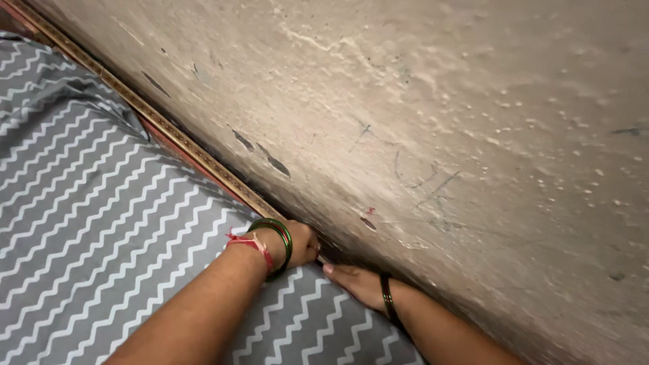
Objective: The person spreads and smooths a patterned grey blanket over a bed, tucking the edges into the side of the bed frame.
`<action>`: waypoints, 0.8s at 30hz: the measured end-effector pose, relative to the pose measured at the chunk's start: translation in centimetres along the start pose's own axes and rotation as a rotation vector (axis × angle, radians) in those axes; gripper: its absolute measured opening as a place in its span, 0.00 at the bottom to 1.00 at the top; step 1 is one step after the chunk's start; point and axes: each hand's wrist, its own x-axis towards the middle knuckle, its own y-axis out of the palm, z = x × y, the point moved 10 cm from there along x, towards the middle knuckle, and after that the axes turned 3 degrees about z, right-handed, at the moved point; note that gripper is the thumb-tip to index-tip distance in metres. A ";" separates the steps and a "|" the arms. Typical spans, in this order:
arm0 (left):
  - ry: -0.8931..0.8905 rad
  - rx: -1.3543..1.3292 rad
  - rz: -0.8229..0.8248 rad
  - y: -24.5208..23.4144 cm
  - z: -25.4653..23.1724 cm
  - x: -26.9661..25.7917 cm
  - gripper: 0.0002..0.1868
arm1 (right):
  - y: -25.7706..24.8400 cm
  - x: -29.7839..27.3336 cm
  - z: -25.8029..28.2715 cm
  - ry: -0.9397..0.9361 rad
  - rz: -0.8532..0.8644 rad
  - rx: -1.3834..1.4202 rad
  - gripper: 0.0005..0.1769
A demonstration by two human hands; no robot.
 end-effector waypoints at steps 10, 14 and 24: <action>-0.149 0.117 0.132 0.4 0.8 3.8 0.19 | 1.9 0.3 -3.4 0.126 0.368 0.590 0.65; -0.185 0.147 0.161 1.1 1.6 4.8 0.21 | 1.1 -0.4 -1.1 -0.005 0.196 0.393 0.63; -0.240 0.151 0.154 1.9 4.7 4.7 0.26 | -0.7 1.3 -7.9 0.343 0.135 -0.217 0.64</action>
